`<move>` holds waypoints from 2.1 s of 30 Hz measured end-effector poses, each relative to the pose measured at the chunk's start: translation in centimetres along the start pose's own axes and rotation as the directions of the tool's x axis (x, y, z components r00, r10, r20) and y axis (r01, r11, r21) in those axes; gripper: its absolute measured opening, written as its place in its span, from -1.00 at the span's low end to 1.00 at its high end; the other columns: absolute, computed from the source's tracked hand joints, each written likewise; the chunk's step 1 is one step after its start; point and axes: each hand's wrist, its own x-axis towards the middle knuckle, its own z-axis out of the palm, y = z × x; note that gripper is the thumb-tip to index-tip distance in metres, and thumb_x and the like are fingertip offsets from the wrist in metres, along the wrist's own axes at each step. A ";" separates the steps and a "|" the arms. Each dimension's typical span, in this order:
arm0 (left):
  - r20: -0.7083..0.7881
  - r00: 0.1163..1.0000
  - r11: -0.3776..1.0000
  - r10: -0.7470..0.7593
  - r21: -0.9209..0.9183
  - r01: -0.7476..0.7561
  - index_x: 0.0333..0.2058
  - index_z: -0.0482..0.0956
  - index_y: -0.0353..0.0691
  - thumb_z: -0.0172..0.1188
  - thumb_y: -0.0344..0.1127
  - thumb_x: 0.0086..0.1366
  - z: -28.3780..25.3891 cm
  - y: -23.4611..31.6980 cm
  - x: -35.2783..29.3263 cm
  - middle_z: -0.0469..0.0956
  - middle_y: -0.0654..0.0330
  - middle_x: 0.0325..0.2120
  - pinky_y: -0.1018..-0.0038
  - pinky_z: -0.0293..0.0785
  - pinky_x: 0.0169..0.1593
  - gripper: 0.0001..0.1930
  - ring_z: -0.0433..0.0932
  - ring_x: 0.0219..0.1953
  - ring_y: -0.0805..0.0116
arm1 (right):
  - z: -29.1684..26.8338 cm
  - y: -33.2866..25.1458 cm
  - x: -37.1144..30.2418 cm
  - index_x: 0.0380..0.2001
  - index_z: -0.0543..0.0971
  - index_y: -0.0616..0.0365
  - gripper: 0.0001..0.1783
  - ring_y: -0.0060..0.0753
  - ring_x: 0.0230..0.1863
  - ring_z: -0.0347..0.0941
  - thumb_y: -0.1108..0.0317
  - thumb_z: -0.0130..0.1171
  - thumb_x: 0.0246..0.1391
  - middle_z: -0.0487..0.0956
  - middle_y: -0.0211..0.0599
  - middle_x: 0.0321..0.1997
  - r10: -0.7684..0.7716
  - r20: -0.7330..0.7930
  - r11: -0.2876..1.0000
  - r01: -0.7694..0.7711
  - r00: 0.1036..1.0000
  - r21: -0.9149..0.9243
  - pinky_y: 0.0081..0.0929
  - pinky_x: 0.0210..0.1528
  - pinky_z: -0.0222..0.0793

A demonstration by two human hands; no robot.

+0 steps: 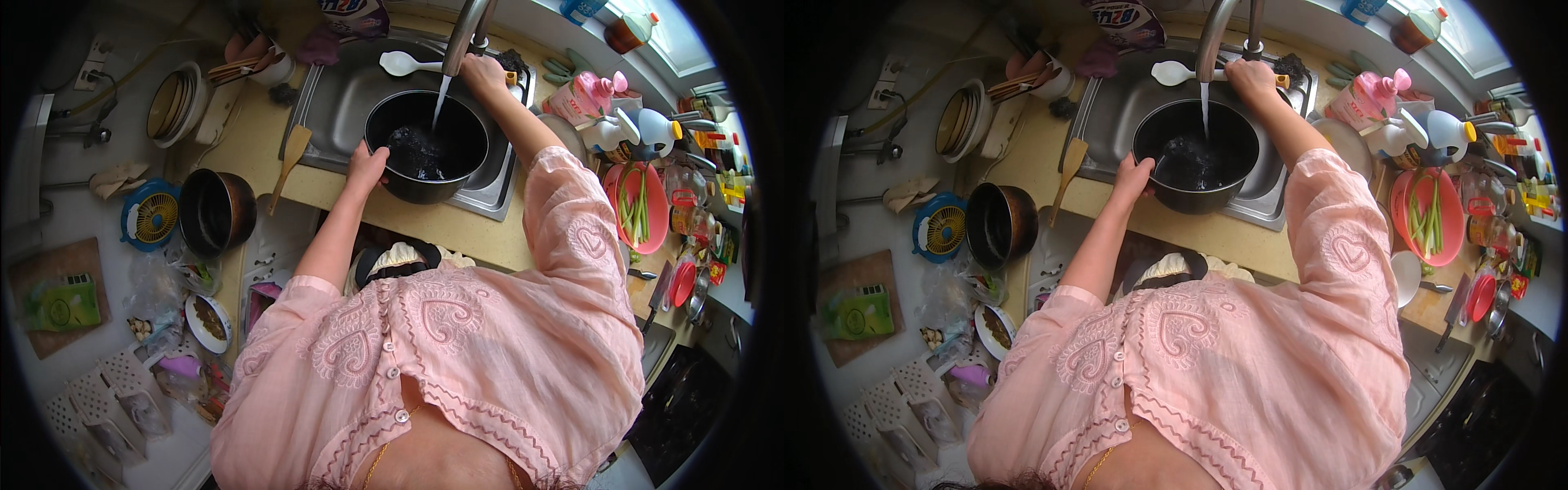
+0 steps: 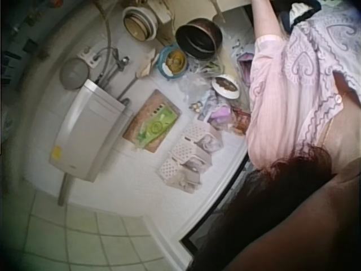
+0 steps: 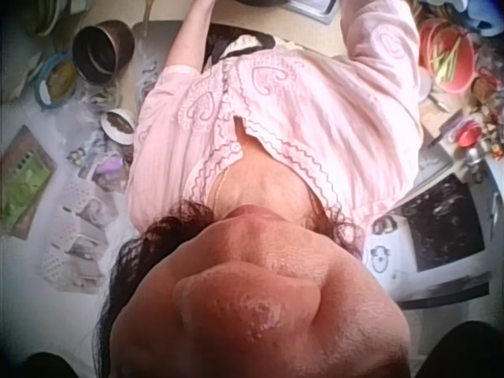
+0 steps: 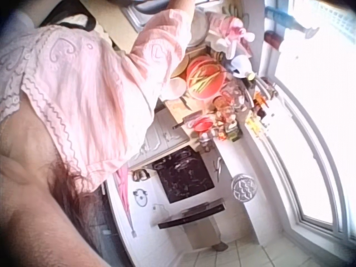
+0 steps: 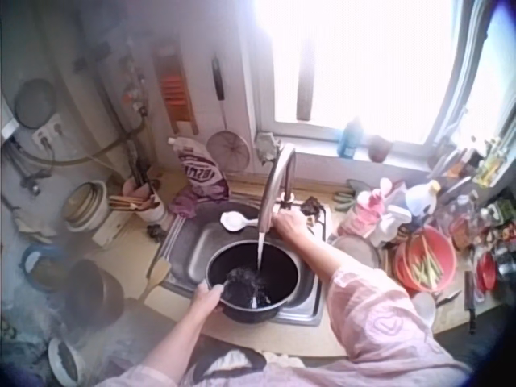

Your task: The person washes a small white bowl under running water in a kitchen sink, rinsing it thoroughly before placing it on a drying rack. They then pick up a black pot and a white ladle, scrubbing the pot's interior with the ladle and rinsing both items under the tap.

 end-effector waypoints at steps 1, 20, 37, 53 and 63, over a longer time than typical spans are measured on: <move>-0.002 1.000 1.000 0.000 0.000 0.000 -0.14 0.41 -0.28 0.01 -0.27 0.00 0.0 0.1 0.0 0.54 0.09 -0.49 0.49 0.40 -0.70 -0.60 0.50 -0.72 0.32 | -0.2 -0.1 0.0 -0.42 0.57 0.10 -0.82 -0.25 -0.33 0.58 0.41 -0.05 0.04 0.61 -0.22 -0.34 0.004 0.013 1.000 -0.004 1.000 -0.005 -0.41 -0.40 0.51; 0.029 1.000 1.000 0.002 -0.025 -0.002 -0.13 0.39 -0.30 0.01 -0.24 0.01 0.2 -0.3 0.7 0.55 0.11 -0.48 0.50 0.39 -0.70 -0.58 0.49 -0.73 0.33 | -2.9 -0.2 -0.9 -0.39 0.56 0.07 -0.83 -0.20 -0.34 0.58 0.41 -0.05 0.04 0.61 -0.21 -0.39 0.099 0.043 0.986 -0.104 0.994 0.127 -0.35 -0.38 0.49; 0.027 1.000 1.000 0.015 -0.017 -0.015 -0.15 0.39 -0.34 0.02 -0.23 0.02 -0.1 0.2 0.1 0.54 0.08 -0.47 0.50 0.42 -0.71 -0.58 0.51 -0.73 0.32 | -1.1 -0.6 -0.1 -0.29 0.48 0.05 -0.84 -0.27 -0.33 0.58 0.39 -0.07 0.06 0.58 -0.27 -0.31 0.060 0.000 0.998 -0.060 0.998 -0.008 -0.39 -0.43 0.49; 0.054 0.998 0.999 0.028 -0.041 -0.026 -0.10 0.37 -0.30 0.02 -0.21 0.01 -0.1 0.1 0.2 0.55 0.10 -0.47 0.50 0.43 -0.69 -0.54 0.51 -0.72 0.33 | -2.0 -0.5 -0.4 -0.22 0.43 0.00 -0.81 -0.27 -0.30 0.57 0.40 -0.10 0.08 0.55 -0.28 -0.27 0.081 0.051 0.997 -0.080 0.995 -0.017 -0.38 -0.41 0.48; 0.051 0.999 0.999 0.020 -0.051 -0.018 -0.10 0.38 -0.30 0.03 -0.19 0.00 -0.2 0.2 0.0 0.55 0.09 -0.45 0.50 0.44 -0.68 -0.53 0.53 -0.71 0.32 | -2.3 0.0 0.0 -0.24 0.45 -0.03 -0.81 -0.27 -0.32 0.57 0.39 -0.10 0.08 0.56 -0.29 -0.29 0.078 0.065 0.996 -0.075 0.995 -0.048 -0.36 -0.40 0.48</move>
